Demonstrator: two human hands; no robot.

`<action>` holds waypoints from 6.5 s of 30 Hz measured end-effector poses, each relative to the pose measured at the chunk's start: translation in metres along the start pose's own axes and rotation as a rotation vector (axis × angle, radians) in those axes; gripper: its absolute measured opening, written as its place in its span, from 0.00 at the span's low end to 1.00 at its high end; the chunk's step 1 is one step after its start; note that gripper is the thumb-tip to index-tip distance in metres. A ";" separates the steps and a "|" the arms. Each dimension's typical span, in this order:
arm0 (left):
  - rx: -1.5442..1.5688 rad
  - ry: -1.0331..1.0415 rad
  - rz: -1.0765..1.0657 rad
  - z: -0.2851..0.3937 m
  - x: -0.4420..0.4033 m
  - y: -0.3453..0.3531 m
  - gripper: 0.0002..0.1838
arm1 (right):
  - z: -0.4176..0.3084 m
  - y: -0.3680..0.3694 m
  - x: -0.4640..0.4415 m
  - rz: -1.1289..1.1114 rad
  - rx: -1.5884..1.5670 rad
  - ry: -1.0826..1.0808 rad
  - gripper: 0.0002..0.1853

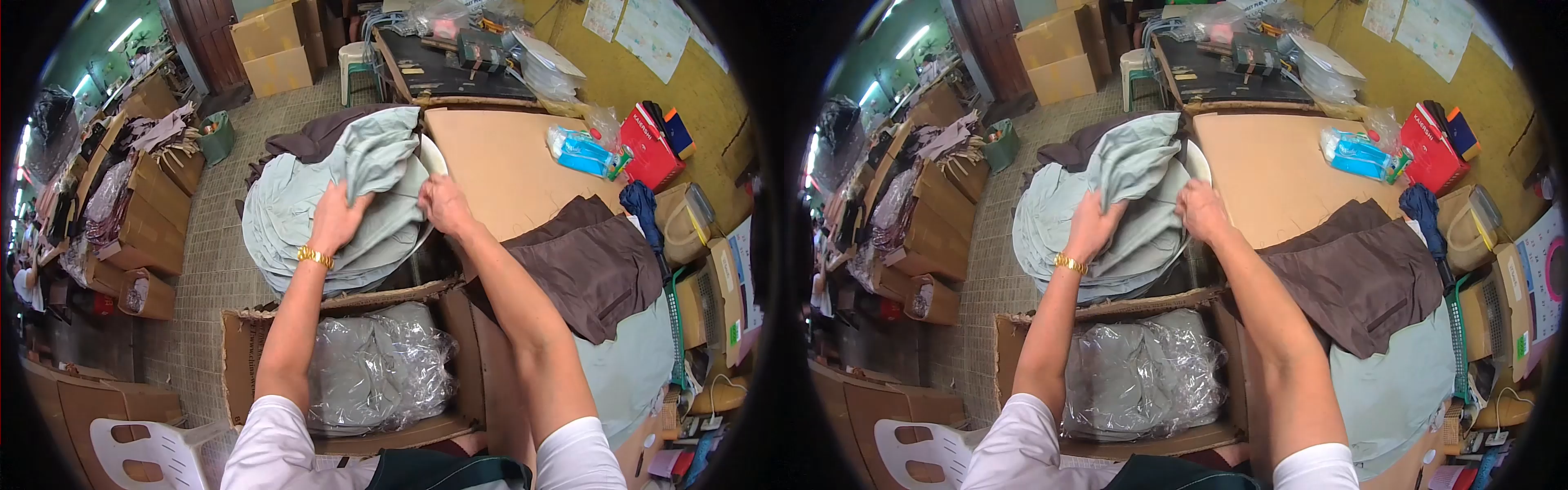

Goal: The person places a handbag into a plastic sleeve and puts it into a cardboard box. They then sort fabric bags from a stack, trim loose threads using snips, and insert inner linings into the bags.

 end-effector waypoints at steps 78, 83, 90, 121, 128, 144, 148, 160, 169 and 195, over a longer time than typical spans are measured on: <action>-0.260 0.210 -0.072 -0.016 0.095 0.061 0.38 | -0.147 -0.242 0.297 0.295 0.105 0.366 0.14; -0.013 0.208 -0.164 -0.031 0.079 0.049 0.29 | -0.148 -0.130 0.238 -0.164 -0.314 0.120 0.12; 0.594 -0.661 0.187 -0.088 0.033 0.033 0.13 | -0.076 -0.020 0.154 -0.241 -0.807 0.503 0.09; 1.241 -0.643 0.733 -0.099 0.055 0.059 0.22 | -0.031 0.085 0.036 0.196 -0.537 0.805 0.29; 1.550 -0.606 0.692 -0.100 0.071 0.059 0.24 | -0.022 0.088 0.031 0.034 -0.797 0.911 0.25; 1.584 -0.689 0.518 -0.124 0.074 0.056 0.28 | -0.056 0.096 0.036 0.276 -1.151 0.724 0.13; 1.542 -0.695 0.481 -0.107 0.077 0.046 0.29 | -0.056 0.093 0.049 0.243 -0.831 0.844 0.13; 1.493 -0.468 0.227 -0.122 0.092 0.062 0.27 | -0.080 0.077 0.027 0.119 -0.928 0.810 0.20; 2.074 -0.494 0.400 -0.117 0.087 0.049 0.28 | -0.057 0.087 0.034 0.116 -0.799 0.900 0.13; 0.552 -0.313 0.235 -0.075 0.068 0.040 0.11 | -0.081 0.075 0.024 0.053 -1.268 0.763 0.16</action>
Point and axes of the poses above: each hand's wrist, its own x-axis away from the middle knuckle, its own y-axis out of the palm, z = x × y, the point moved 1 cm from there along -x, towards the middle knuckle, and after that the axes turned 1 degree about z, right-handed, at the moved point
